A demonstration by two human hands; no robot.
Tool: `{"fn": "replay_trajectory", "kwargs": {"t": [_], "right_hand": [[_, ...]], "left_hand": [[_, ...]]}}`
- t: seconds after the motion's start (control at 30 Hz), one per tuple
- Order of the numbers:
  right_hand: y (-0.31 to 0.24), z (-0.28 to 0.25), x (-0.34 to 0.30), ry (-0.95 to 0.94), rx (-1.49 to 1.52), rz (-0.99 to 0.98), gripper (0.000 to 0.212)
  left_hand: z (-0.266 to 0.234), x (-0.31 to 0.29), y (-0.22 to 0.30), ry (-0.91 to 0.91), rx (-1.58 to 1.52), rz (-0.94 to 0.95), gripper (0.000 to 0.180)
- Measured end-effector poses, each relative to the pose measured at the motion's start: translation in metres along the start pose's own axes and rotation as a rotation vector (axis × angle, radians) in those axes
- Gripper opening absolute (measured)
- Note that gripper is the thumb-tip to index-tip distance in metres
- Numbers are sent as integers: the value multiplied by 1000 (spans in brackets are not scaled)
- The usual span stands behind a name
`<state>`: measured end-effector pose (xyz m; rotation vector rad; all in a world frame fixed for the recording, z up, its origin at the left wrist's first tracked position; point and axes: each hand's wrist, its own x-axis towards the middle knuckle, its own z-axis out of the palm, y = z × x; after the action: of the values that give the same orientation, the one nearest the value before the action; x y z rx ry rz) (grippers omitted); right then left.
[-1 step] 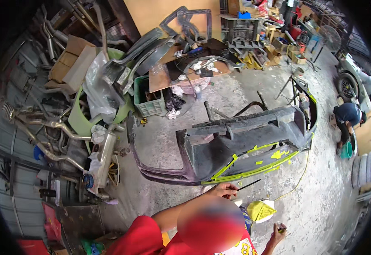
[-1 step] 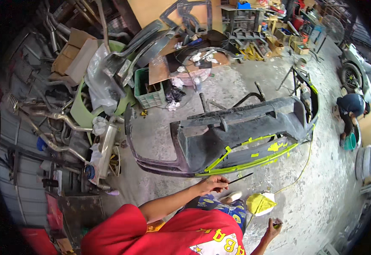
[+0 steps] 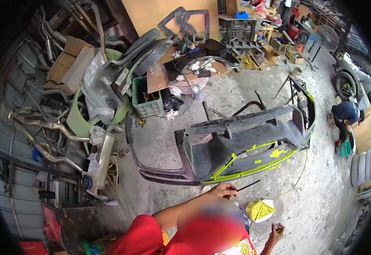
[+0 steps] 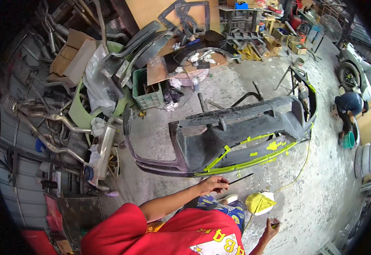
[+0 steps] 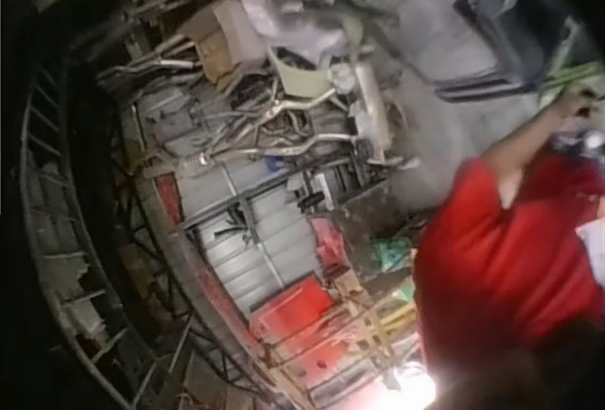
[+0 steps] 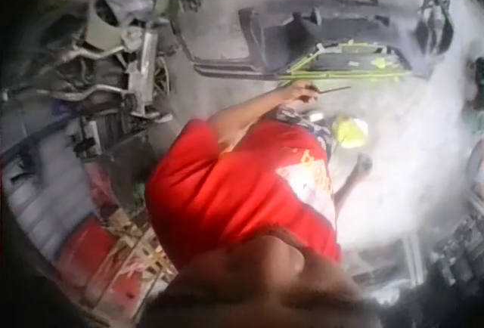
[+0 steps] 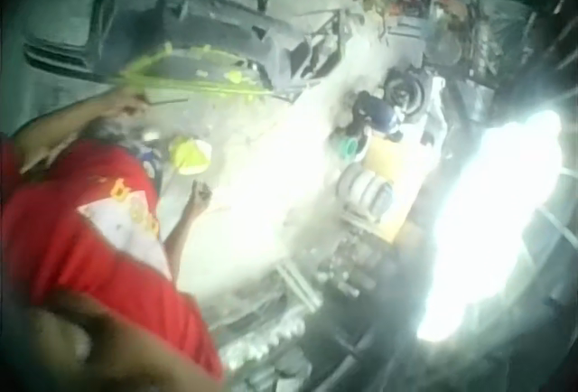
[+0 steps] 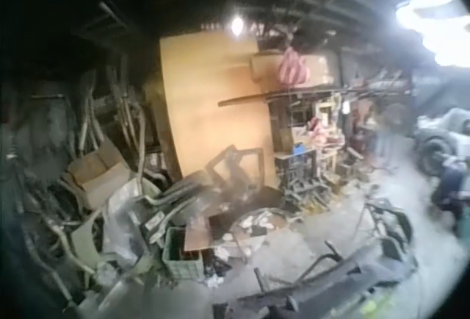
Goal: The person applies bright green masking tape to the edges of a detached car bumper. They retrieve a plastic bottle, pour liquid into a small container, then return to the bumper to continue taping along the contours and edges.
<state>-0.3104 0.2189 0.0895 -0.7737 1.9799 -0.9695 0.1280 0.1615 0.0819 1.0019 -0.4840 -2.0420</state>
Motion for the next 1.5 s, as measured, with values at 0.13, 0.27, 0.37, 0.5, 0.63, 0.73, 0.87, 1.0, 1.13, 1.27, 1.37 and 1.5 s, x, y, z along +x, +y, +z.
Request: {"fn": "replay_trajectory", "kwargs": {"t": [0.13, 0.27, 0.37, 0.5, 0.63, 0.73, 0.87, 1.0, 1.13, 1.27, 1.37, 1.5], "right_hand": [[68, -28, -36, 34, 54, -89, 38], [113, -36, -88, 82, -1, -81, 38], [150, -47, -139, 162, -33, -172, 42], [196, -64, -208, 369, 140, -78, 44], [242, -92, -277, 426, 70, 98, 48], [294, -116, -326, 520, 105, 108, 52], [326, -151, -358, 656, 258, 186, 44], [334, -196, -346, 706, 536, 308, 48], [370, -231, -308, 813, 373, 269, 49], [365, -303, -266, 742, 408, 423, 46], [359, -366, -221, 822, 272, 329, 46], [352, -462, -146, 966, 352, 298, 48]], "left_hand": [[37, 20, -10, -176, 45, -62, 32], [73, 32, -32, -104, 119, -157, 29], [87, 38, -64, -53, 241, -181, 26], [61, 39, -118, 6, 358, -268, 38], [12, 50, -167, 51, 686, -380, 26], [14, 50, -196, 149, 759, -571, 12], [77, 55, -233, 134, 1051, -553, 9], [128, 70, -259, 91, 1221, -549, 14], [189, 108, -299, 29, 1351, -560, 21], [268, 176, -343, -41, 1356, -522, 18], [360, 236, -393, -165, 1236, -463, 11], [479, 308, -455, -408, 922, -335, 16]]}}
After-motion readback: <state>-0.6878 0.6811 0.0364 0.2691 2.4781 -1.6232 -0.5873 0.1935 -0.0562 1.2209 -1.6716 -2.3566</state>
